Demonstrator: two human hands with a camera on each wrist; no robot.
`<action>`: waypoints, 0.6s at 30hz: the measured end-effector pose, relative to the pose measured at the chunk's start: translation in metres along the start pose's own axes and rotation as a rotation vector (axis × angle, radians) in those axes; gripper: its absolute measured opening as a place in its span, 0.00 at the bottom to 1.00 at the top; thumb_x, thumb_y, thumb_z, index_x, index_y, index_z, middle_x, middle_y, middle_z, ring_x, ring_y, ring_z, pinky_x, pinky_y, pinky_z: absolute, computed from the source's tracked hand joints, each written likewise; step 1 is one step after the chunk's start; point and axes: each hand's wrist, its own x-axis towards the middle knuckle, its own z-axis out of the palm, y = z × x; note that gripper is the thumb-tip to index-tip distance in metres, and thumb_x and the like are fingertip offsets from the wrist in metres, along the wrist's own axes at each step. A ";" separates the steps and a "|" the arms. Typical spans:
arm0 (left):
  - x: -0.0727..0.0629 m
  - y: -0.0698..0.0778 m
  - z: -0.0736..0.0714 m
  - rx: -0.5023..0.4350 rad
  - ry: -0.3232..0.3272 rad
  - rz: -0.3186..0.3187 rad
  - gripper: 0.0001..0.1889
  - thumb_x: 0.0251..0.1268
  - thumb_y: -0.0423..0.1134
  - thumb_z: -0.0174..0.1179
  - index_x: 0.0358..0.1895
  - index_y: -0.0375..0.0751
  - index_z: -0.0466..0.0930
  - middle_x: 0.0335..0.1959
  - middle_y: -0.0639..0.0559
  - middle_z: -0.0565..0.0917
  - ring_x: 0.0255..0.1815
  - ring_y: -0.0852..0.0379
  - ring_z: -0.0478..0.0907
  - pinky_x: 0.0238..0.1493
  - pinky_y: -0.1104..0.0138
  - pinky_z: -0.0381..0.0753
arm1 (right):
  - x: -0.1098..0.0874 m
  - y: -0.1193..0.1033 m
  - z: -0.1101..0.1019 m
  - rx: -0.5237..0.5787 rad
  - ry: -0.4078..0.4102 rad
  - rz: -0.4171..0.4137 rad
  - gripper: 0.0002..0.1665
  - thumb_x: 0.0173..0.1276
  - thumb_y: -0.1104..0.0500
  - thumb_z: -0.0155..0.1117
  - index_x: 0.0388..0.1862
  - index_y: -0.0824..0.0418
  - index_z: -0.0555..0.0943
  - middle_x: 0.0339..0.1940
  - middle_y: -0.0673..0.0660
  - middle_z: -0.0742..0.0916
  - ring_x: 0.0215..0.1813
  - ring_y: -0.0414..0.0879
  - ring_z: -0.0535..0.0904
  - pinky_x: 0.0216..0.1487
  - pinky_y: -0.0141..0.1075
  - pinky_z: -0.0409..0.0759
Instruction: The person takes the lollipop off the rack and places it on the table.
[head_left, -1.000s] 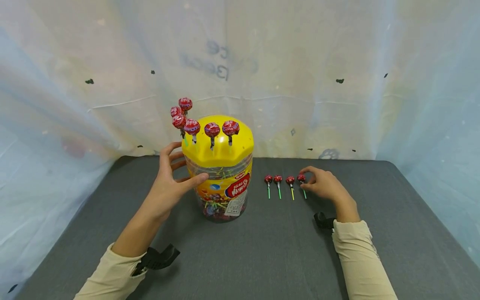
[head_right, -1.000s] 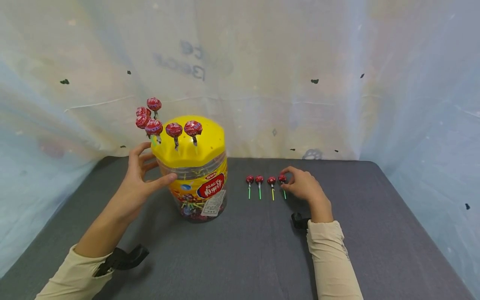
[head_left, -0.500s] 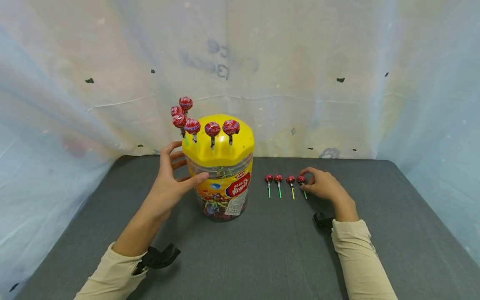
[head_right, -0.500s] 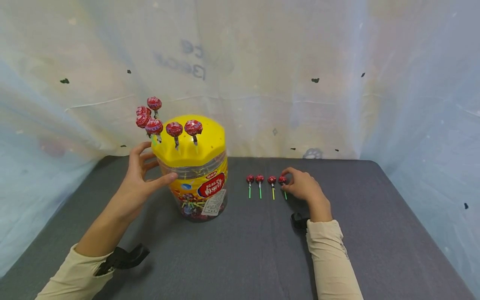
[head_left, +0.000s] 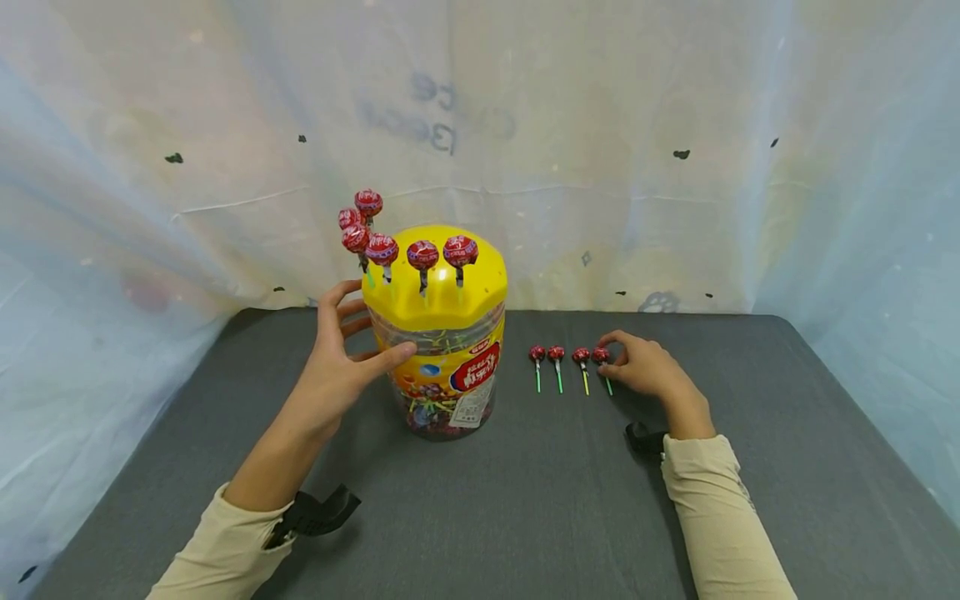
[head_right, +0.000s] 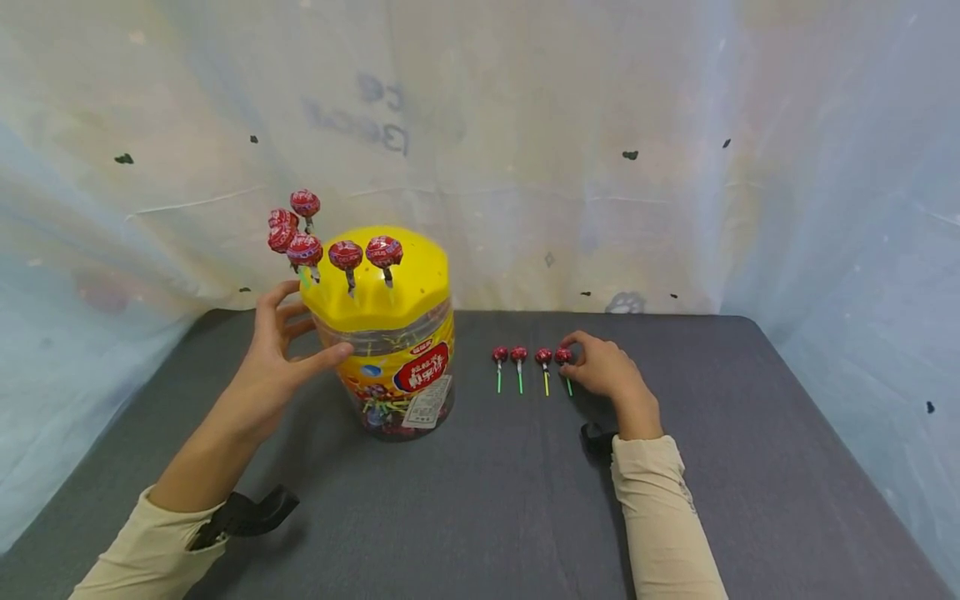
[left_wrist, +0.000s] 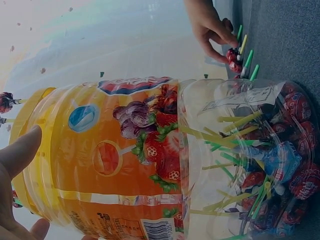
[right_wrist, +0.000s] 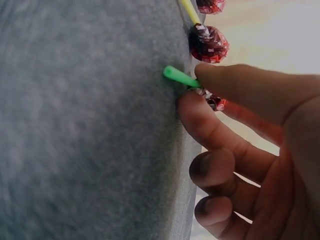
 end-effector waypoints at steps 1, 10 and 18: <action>0.000 0.000 0.000 -0.002 0.000 0.000 0.50 0.64 0.43 0.68 0.76 0.60 0.37 0.74 0.45 0.49 0.74 0.45 0.51 0.72 0.42 0.62 | 0.000 0.000 0.000 0.000 0.000 0.002 0.30 0.71 0.53 0.65 0.68 0.61 0.71 0.41 0.62 0.88 0.32 0.47 0.82 0.33 0.41 0.78; 0.000 0.002 0.000 -0.013 -0.005 -0.008 0.49 0.65 0.43 0.67 0.76 0.62 0.37 0.75 0.45 0.49 0.74 0.44 0.53 0.69 0.41 0.67 | 0.001 0.001 -0.002 0.009 0.002 -0.004 0.30 0.71 0.54 0.65 0.68 0.61 0.71 0.41 0.63 0.89 0.32 0.46 0.82 0.33 0.42 0.78; 0.000 0.001 0.000 -0.009 -0.002 -0.015 0.49 0.65 0.43 0.67 0.76 0.61 0.37 0.75 0.45 0.48 0.74 0.43 0.53 0.69 0.41 0.67 | -0.001 0.003 -0.002 0.028 -0.001 -0.026 0.30 0.70 0.54 0.65 0.68 0.62 0.71 0.41 0.62 0.89 0.33 0.46 0.83 0.34 0.41 0.79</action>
